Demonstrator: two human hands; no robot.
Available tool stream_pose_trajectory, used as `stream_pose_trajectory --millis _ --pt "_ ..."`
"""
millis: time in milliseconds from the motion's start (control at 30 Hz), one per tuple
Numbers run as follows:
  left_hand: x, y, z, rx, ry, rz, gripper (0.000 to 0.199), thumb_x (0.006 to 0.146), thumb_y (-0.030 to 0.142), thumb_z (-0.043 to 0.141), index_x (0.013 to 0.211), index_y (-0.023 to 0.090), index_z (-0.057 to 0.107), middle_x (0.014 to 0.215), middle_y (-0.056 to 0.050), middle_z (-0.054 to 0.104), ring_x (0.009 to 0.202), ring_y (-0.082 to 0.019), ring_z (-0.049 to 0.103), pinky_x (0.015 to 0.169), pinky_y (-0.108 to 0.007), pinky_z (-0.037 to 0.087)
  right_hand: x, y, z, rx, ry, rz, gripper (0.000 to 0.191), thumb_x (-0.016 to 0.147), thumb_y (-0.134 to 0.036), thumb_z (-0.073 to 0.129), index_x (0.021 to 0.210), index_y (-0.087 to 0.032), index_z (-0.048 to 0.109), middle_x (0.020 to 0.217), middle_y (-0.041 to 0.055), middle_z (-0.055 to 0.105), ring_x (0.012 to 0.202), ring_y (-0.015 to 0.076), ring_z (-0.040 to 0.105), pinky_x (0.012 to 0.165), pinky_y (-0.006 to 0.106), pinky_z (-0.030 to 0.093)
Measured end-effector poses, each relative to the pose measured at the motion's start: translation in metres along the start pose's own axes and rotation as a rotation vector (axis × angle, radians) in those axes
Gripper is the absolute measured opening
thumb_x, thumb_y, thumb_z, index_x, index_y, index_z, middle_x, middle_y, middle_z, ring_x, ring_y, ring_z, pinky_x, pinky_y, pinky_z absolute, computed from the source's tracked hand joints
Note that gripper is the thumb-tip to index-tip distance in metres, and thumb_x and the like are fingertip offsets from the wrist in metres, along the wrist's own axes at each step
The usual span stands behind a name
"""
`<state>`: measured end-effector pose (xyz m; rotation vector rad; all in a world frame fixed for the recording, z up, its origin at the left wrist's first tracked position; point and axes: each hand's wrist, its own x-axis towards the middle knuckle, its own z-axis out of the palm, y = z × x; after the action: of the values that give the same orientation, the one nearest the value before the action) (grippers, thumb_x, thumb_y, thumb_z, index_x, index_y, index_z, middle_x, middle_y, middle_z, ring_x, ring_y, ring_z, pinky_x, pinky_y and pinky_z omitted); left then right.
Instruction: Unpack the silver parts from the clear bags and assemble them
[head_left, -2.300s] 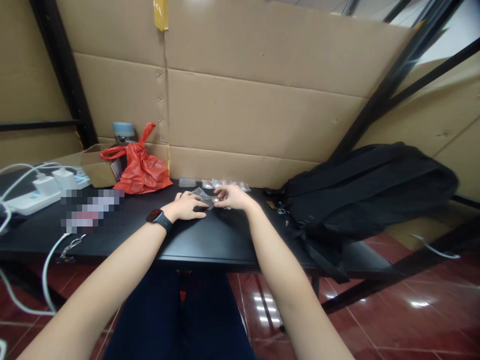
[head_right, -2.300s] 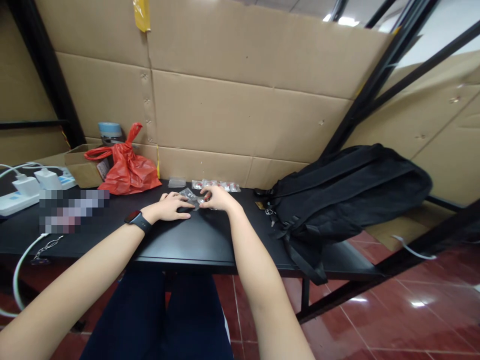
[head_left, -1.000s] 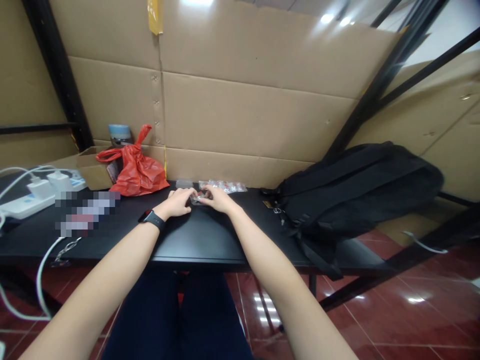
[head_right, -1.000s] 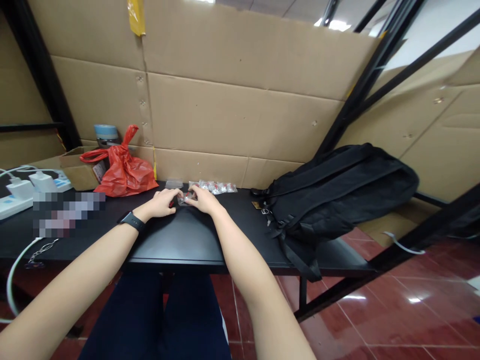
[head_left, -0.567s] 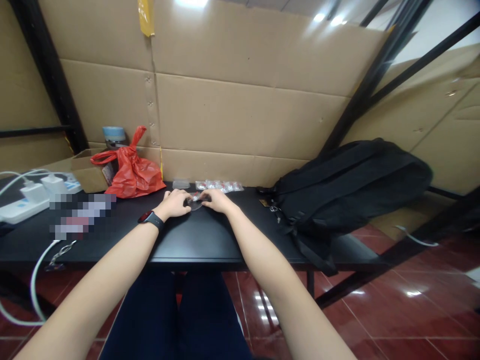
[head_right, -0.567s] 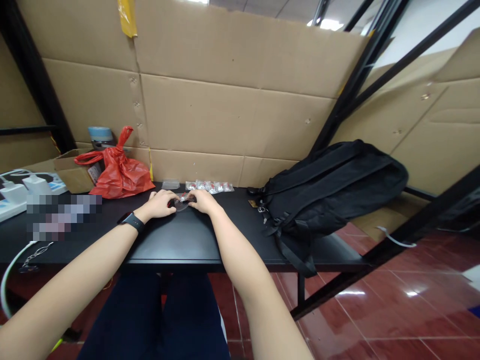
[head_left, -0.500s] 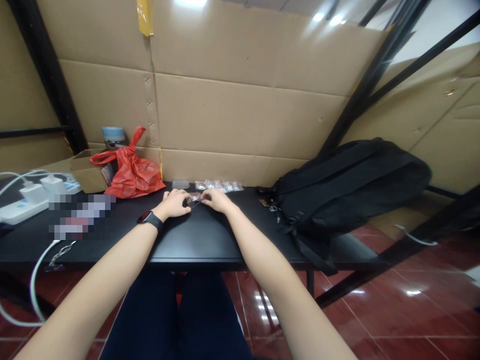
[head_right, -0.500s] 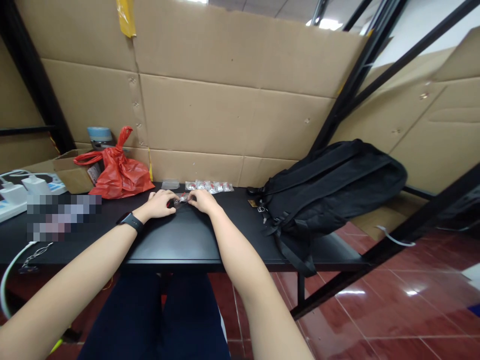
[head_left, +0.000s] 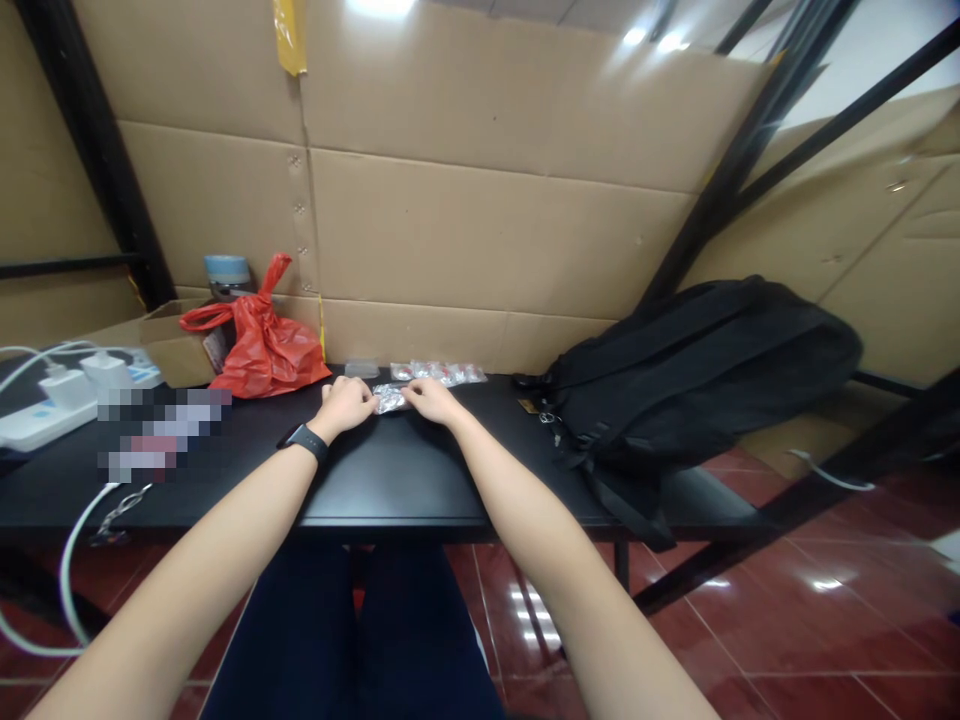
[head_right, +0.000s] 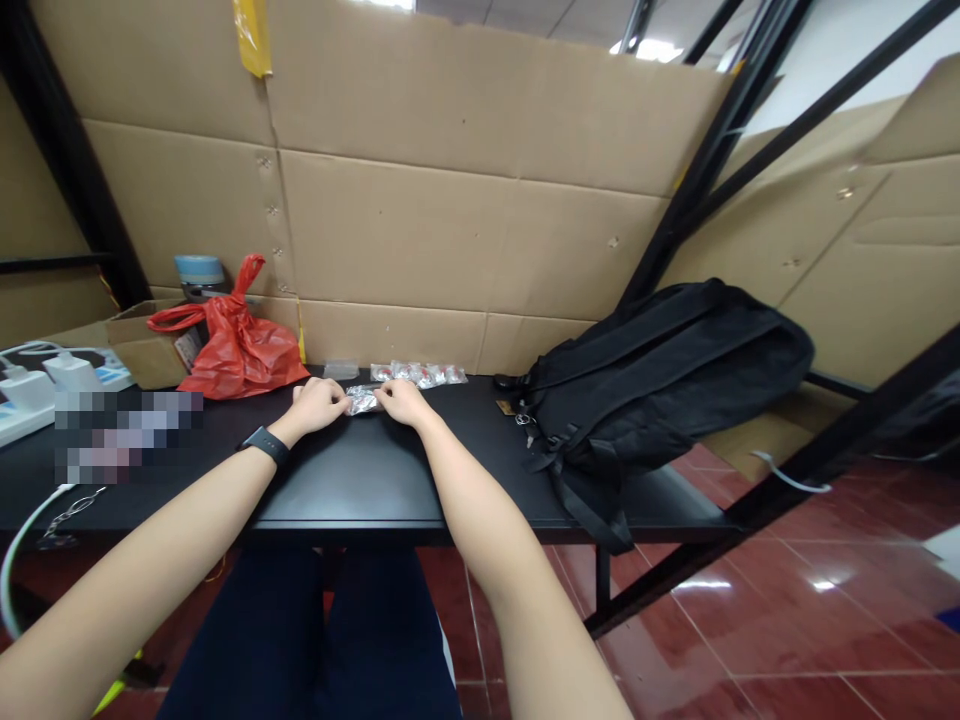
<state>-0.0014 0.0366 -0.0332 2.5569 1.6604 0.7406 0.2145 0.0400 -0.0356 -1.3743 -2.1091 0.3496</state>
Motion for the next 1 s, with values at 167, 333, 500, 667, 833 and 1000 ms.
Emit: stream_pose_trajectory --millis 167,333,500,667,833,1000 --pt "-0.003 0.011 0.003 0.110 0.038 -0.015 0.023 0.082 0.037 0.057 0.073 0.021 0.072 0.097 -0.011 0.071 0.103 -0.032 0.054 0.089 -0.047 0.040 -0.001 -0.007 0.009 -0.106 0.047 0.142 0.018 0.088 -0.034 0.063 0.076 -0.020 0.064 0.079 0.0029 0.068 0.073 0.0168 0.061 0.066 0.025 0.041" --pt "-0.007 0.014 0.003 0.065 0.029 0.159 0.024 0.088 0.031 0.054 0.106 0.028 0.070 0.118 -0.009 0.063 0.114 -0.031 0.049 0.092 -0.045 0.038 -0.001 -0.010 0.011 -0.183 0.131 -0.015 0.020 0.083 -0.027 0.071 0.101 -0.021 0.065 0.101 0.0069 0.069 0.094 0.0202 0.062 0.083 0.030 0.046" --pt "-0.010 0.013 0.001 0.062 -0.032 0.168 0.032 0.095 0.031 0.045 0.107 0.032 0.075 0.122 -0.008 0.062 0.120 -0.031 0.043 0.096 -0.047 0.034 -0.002 -0.014 0.005 -0.241 -0.033 -0.165 0.021 0.090 -0.016 0.056 0.093 -0.023 0.075 0.103 0.0064 0.074 0.107 0.0240 0.063 0.099 0.039 0.041" --pt "-0.011 0.011 -0.004 0.089 -0.130 0.091 0.043 0.093 0.058 0.044 0.114 0.036 0.075 0.134 -0.006 0.059 0.125 -0.034 0.040 0.099 -0.050 0.032 -0.010 -0.019 -0.002 -0.233 -0.150 -0.079 0.028 0.083 -0.025 0.067 0.110 -0.027 0.074 0.108 0.0042 0.076 0.113 0.0279 0.063 0.104 0.047 0.036" --pt "-0.011 0.004 -0.005 0.144 -0.085 0.074 0.039 0.082 0.052 0.062 0.113 0.032 0.074 0.136 -0.006 0.057 0.125 -0.034 0.040 0.099 -0.047 0.034 -0.011 -0.016 -0.002 -0.111 -0.102 -0.034 0.038 0.084 -0.020 0.066 0.121 -0.028 0.066 0.107 0.0025 0.077 0.111 0.0246 0.065 0.102 0.048 0.039" --pt "-0.006 -0.004 0.002 0.096 0.000 0.024 0.022 0.089 0.036 0.057 0.098 0.030 0.076 0.128 -0.005 0.062 0.120 -0.032 0.044 0.095 -0.046 0.036 -0.007 -0.007 0.002 0.122 -0.030 0.010 0.038 0.084 -0.023 0.071 0.121 -0.026 0.063 0.098 0.0021 0.076 0.096 0.0204 0.069 0.094 0.041 0.046"
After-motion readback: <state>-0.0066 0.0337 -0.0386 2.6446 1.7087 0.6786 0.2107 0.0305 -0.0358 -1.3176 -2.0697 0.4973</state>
